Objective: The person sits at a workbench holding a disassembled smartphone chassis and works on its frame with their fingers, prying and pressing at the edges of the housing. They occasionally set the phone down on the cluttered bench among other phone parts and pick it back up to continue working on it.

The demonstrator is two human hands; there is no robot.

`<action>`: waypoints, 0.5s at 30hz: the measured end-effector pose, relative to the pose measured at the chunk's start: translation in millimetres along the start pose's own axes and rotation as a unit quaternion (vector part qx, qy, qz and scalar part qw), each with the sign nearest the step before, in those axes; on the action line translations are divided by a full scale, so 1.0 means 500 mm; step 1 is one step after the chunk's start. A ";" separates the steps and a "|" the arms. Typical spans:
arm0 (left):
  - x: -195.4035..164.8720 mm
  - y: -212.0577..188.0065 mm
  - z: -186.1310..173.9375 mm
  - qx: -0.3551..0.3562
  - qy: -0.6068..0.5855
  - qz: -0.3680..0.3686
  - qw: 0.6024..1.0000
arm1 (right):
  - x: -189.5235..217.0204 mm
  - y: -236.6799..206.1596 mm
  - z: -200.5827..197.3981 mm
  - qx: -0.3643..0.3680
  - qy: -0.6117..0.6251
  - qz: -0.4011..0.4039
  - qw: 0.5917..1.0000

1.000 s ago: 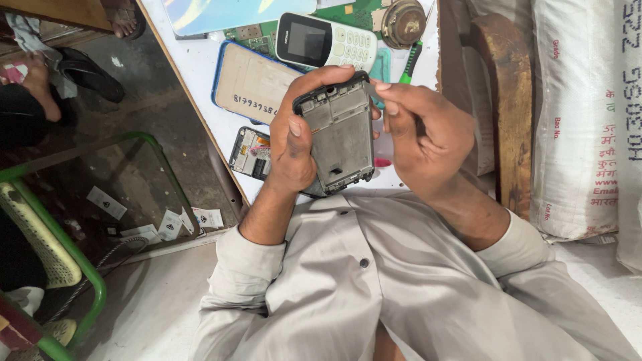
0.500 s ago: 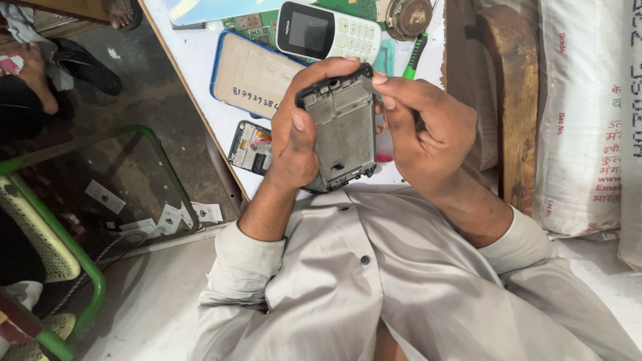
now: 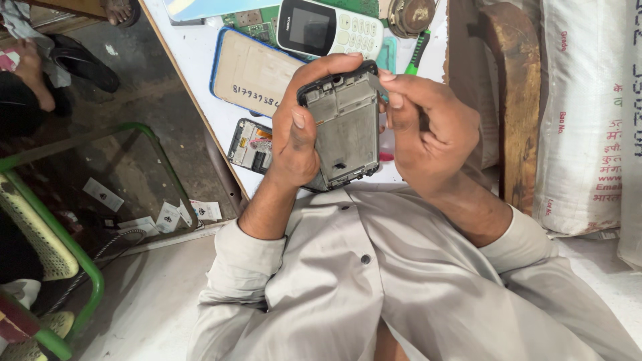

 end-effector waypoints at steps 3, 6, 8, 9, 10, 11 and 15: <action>0.002 0.001 0.000 0.000 -0.009 0.001 1.000 | 0.004 0.005 0.001 0.000 -0.018 -0.011 1.000; 0.002 0.004 0.001 -0.004 0.017 0.012 1.000 | 0.008 0.010 0.000 0.000 -0.042 -0.030 0.999; 0.002 0.003 0.002 -0.007 0.034 0.013 0.999 | 0.009 0.009 -0.001 0.011 -0.050 -0.038 0.998; 0.003 0.004 0.003 -0.005 0.029 0.010 1.000 | 0.008 0.007 -0.002 0.009 -0.036 -0.028 0.999; 0.003 0.004 0.004 -0.003 0.023 0.007 1.000 | 0.008 0.003 -0.002 0.006 -0.022 -0.017 1.000; 0.003 0.002 0.005 0.001 0.005 0.003 1.000 | 0.006 0.001 -0.003 0.001 -0.011 -0.011 1.000; -0.002 0.002 0.004 -0.004 -0.008 0.001 1.000 | -0.006 -0.005 -0.007 -0.020 0.009 -0.004 1.000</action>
Point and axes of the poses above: each hand's wrist, its own y-axis towards the middle knuckle, its own z-axis out of the palm, x = y × z, the point moved 2 cm from there along y, towards the middle knuckle, and after that the axes turned 8 degrees about -y, right-handed, at the moved point
